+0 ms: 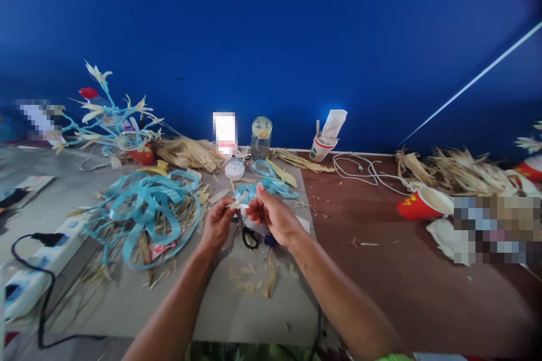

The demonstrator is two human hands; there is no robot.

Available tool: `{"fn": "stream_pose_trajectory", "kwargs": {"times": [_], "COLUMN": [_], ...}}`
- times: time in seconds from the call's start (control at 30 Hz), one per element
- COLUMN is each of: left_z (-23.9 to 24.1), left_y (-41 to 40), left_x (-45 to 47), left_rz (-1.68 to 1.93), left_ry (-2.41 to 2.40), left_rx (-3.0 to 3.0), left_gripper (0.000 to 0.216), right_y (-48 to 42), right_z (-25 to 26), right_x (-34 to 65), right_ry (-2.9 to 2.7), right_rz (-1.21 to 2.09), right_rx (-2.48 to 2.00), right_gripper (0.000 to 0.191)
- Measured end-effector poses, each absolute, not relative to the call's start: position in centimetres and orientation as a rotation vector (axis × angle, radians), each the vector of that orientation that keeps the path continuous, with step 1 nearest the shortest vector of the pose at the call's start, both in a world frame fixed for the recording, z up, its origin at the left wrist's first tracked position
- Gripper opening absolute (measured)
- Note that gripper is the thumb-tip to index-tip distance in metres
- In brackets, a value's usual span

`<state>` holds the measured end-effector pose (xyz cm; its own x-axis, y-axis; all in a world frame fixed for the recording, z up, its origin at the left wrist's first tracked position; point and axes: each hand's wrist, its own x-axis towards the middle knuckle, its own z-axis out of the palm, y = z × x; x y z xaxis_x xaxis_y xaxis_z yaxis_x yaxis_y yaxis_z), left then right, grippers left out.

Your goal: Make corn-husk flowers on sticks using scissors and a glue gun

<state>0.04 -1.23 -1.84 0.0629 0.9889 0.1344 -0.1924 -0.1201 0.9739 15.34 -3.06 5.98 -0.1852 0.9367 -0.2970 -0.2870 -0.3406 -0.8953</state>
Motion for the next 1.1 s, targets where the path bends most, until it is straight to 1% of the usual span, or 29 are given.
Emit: {"fn": "stream_pose_trajectory", "kwargs": {"times": [0.07,0.17,0.27,0.37,0.67,0.9,1.0,1.1], "left_z": [-1.6,-1.3,-1.2,-1.3,0.1,0.6,0.5,0.2], "left_y": [-1.2,-1.1,-1.1,-1.1,-1.6,-1.6,-1.5,-1.5], "left_x": [0.1,0.1,0.0,0.0,0.7,0.7,0.5,0.4], "left_rz": [1.348,1.363,1.354,1.351,1.38,1.384,1.394,1.345], "left_ry": [0.945,0.943,0.963,0.953,0.753,0.734,0.736,0.698], "left_rx": [1.221,1.281,1.3,1.212,0.862,0.823,0.846,0.873], "left_gripper": [0.019,0.018,0.019,0.022,0.026,0.024,0.024,0.022], "right_y": [-3.1,-3.2,-3.3,-3.4,-4.0,-4.2,-3.8,-3.3], "right_z": [5.8,5.7,5.6,5.5,6.1,6.6,6.9,7.0], "right_x": [15.1,14.8,14.6,14.5,14.2,15.2,16.1,16.5], "right_ry": [-0.891,-0.911,-0.956,-0.951,-0.901,-0.931,-0.845,-0.807], "right_rz": [1.702,1.733,1.755,1.763,1.743,1.745,1.673,1.581], "right_rx": [-1.131,-1.144,-1.145,-1.102,-0.977,-0.896,-0.837,-0.874], "right_gripper": [0.06,0.048,0.037,0.031,0.029,0.024,0.025,0.027]}}
